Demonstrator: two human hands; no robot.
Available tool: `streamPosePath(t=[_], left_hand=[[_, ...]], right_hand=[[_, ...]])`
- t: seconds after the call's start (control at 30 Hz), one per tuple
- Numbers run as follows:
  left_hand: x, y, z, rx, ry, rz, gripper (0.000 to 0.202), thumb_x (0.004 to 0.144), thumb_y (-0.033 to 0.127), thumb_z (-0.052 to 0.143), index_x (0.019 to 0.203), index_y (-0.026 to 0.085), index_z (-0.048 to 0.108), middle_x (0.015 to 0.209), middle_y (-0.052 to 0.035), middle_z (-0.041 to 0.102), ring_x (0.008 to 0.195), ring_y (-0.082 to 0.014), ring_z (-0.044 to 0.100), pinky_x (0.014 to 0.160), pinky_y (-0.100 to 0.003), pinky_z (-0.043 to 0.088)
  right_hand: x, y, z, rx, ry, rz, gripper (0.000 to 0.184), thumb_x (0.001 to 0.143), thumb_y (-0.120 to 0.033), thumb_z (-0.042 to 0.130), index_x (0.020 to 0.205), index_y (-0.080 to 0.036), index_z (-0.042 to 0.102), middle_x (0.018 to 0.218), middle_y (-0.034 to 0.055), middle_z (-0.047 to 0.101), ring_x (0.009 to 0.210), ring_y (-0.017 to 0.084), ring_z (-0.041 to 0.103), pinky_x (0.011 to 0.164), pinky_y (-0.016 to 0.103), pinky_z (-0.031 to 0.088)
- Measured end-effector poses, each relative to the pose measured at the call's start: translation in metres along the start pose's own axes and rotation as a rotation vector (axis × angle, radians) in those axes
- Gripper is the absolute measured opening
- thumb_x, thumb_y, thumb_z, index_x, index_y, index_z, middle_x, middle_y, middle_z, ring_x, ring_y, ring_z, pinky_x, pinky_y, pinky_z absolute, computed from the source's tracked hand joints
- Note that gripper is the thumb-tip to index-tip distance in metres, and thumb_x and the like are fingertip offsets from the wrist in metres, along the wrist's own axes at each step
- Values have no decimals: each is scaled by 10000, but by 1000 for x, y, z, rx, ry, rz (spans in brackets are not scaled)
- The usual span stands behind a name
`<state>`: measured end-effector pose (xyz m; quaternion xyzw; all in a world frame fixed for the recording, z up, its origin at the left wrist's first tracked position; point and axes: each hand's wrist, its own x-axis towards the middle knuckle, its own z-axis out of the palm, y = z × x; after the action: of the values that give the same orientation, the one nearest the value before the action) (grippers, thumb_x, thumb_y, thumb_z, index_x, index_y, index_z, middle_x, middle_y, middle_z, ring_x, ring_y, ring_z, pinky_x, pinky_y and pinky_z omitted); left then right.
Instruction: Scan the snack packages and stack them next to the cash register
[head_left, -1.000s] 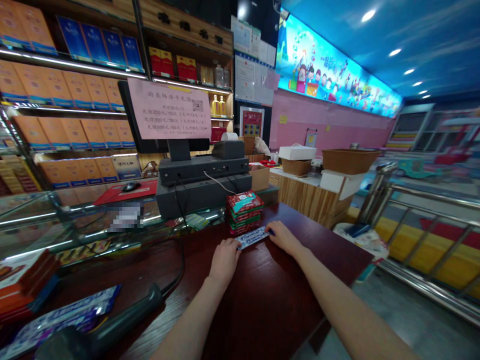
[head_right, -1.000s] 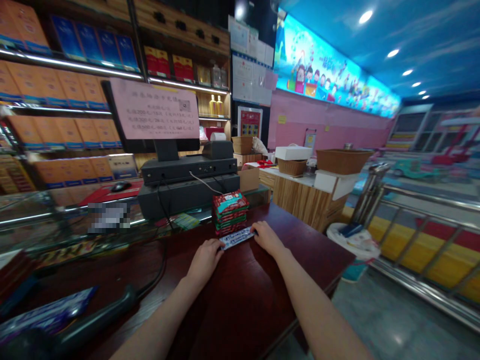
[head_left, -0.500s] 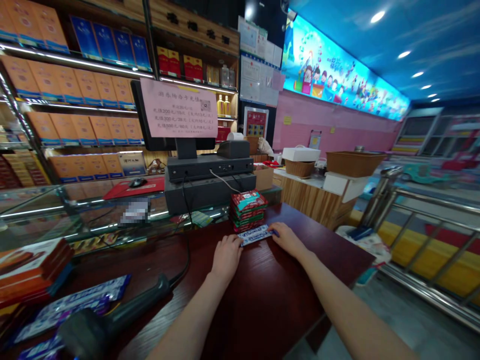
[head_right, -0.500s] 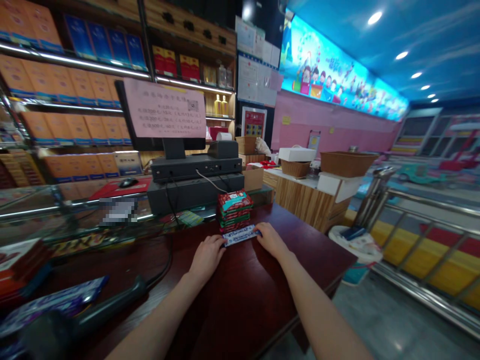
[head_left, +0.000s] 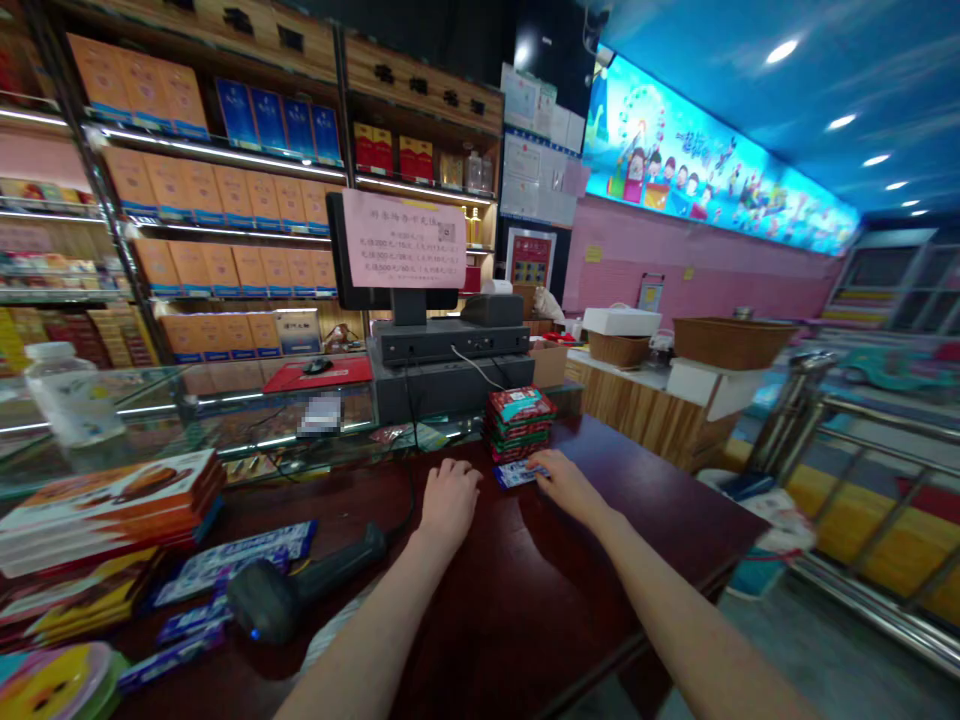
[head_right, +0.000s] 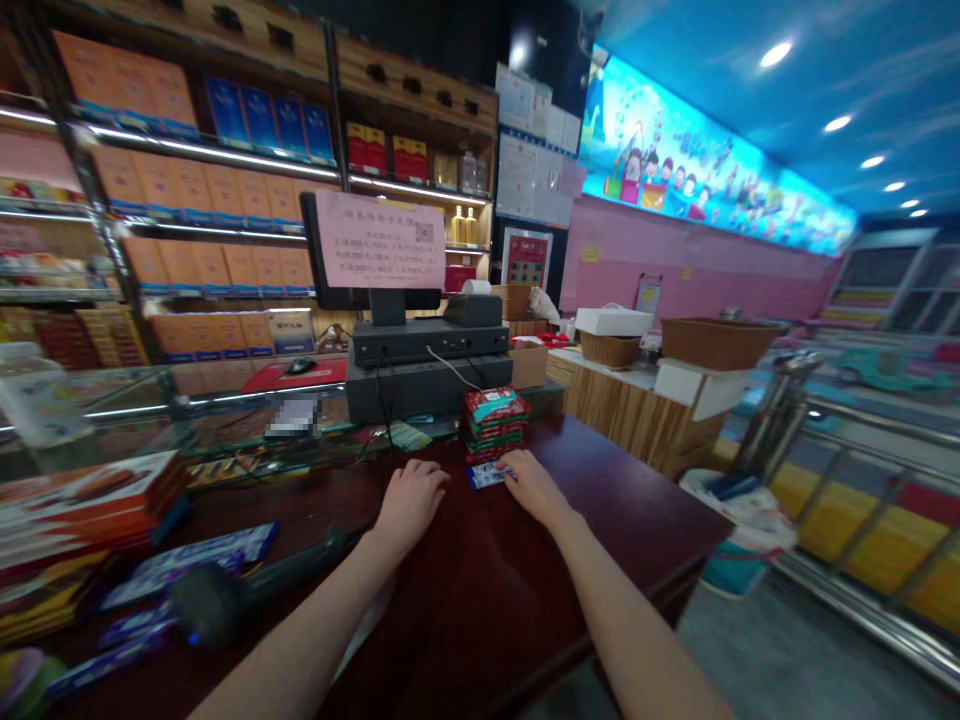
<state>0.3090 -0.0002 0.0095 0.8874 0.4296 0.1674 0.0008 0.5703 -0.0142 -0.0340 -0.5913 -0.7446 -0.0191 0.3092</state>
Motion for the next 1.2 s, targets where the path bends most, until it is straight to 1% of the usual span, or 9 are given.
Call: streamPosePath(t=[0.2,0.33,0.6,0.8,0.9,1.0,1.1,1.2], left_hand=[[-18,-25,-23,40,24,-44,233,912,214,592,1107,241,716,1232,-60,680,1157,-262,542,907,-393,424],[-34,-47,-39,69,37,-80,227,917,214,581,1095,243,720,1194,-54,697,1137,-260,555,897,-388,421],[-75,-109,-74,141,73,-202,247,949,254,532,1117,255,714,1206,-62,703,1153,-267,566,924,-393,417],[-110,-157,-101,209,46,-325,288,957,236,495,1155,259,702,1250,-62,695,1184,-278,578,947,-406,424],[-127,-178,-108,243,8,-379,308,962,228,471,1165,263,699,1250,-76,697,1187,-291,588,945,-425,427],[-141,-196,-110,274,-43,-415,345,969,199,427,1181,253,693,1237,-101,703,1183,-294,599,942,-433,430],[-153,-210,-111,309,-102,-448,384,960,151,387,1183,226,691,1215,-124,711,1162,-310,617,932,-449,436],[-160,-220,-110,336,-164,-476,404,929,99,389,1175,202,693,1178,-143,723,1142,-319,636,924,-460,445]], right_hand=[[9,-41,13,53,-12,-51,249,840,-62,527,973,-193,690,1074,82,699,1066,238,603,986,404,462],[17,-69,24,108,-27,-126,264,842,-64,530,990,-213,691,1085,70,700,1082,229,606,998,408,461],[39,-135,46,154,-78,-256,253,864,-52,532,980,-210,692,1081,63,710,1067,217,605,977,390,476],[56,-184,67,213,-113,-311,249,867,-43,547,965,-211,701,1058,51,719,1052,210,614,974,378,483],[64,-207,79,224,-142,-326,239,863,-36,564,959,-204,704,1053,53,721,1047,210,620,974,368,482],[71,-229,91,233,-176,-355,230,865,-33,569,949,-193,711,1042,60,727,1045,210,624,974,356,479],[78,-248,101,246,-208,-378,229,871,-35,566,946,-189,718,1039,61,731,1044,206,625,980,346,470],[85,-264,109,243,-260,-378,233,872,-41,567,949,-195,726,1036,56,735,1043,203,628,979,339,464]])
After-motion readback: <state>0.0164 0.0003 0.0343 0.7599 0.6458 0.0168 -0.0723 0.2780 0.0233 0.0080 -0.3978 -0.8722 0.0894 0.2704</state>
